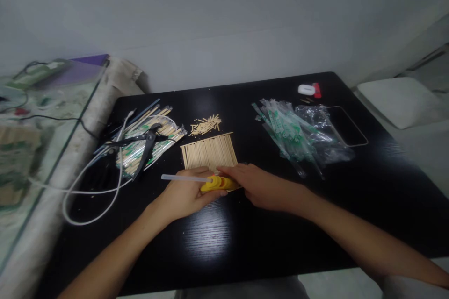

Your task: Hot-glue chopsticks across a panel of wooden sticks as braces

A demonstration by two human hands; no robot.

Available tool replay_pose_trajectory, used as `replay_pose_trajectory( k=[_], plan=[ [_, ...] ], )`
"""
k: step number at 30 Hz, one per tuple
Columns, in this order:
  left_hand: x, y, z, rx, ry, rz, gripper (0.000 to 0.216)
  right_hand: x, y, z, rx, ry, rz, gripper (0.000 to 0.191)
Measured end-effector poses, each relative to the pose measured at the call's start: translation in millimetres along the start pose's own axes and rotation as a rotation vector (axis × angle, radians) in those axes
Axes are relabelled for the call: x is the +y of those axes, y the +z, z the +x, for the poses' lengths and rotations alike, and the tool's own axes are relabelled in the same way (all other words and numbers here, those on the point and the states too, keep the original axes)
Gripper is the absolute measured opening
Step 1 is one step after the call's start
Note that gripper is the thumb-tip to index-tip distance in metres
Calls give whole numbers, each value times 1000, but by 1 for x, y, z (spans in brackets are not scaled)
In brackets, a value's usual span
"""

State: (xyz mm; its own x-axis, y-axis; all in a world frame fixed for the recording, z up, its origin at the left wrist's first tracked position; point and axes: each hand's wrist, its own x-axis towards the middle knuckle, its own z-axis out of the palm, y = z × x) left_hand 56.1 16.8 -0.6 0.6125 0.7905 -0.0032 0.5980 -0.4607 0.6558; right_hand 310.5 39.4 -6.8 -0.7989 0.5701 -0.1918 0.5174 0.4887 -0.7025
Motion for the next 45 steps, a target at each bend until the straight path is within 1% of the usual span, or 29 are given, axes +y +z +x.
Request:
replay_pose_trajectory(
  k=[5,11,15,28,45],
  plan=[
    [1,1,2,-3,0,-11,20,-1,-1,0,-21,-6,-3,88],
    [0,4,2,-1,2,-20,20,3,-2,-2,6,-10,16,86],
    [0,6,3,-1,9,-11,20,4,-3,-2,8,5,32,84],
    [-1,8,5,14,21,-23,19,3,-3,-2,16,1,26,83],
    [0,9,6,-6,-11,-16,19,6,-1,-1,22,-11,21,83]
  ],
)
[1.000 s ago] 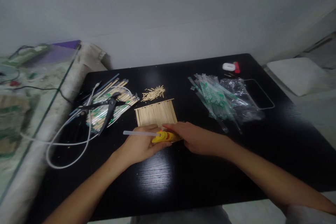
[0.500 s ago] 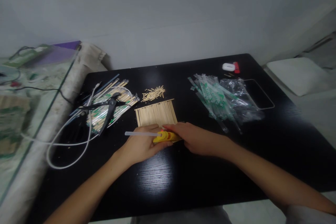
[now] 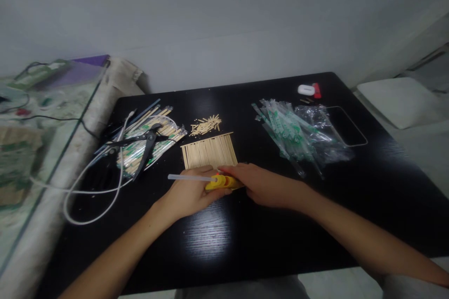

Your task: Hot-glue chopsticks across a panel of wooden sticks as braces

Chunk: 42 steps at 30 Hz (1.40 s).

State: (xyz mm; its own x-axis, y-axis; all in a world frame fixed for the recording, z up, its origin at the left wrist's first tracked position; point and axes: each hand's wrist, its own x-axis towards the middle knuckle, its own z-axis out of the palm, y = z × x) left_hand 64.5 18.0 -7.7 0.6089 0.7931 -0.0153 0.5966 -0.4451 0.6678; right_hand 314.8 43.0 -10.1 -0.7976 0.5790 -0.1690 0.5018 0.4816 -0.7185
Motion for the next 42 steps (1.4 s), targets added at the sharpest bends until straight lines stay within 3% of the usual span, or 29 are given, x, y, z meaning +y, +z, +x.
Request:
replay_pose_trajectory(
  k=[14,23,33,42],
  plan=[
    [-3,-7,-11,23,-22,40,25,-4,-3,-2,-11,4,15,86],
    [-16,-39,-48,9,-35,-46,34,-9,-1,-2,57,-12,0,77],
    [-31,-49,-94,125,-139,77,26,-7,28,-1,203,17,-69,69],
    [-42,-41,-106,228,-179,94,29,-18,57,0,370,80,-174,61]
  ],
)
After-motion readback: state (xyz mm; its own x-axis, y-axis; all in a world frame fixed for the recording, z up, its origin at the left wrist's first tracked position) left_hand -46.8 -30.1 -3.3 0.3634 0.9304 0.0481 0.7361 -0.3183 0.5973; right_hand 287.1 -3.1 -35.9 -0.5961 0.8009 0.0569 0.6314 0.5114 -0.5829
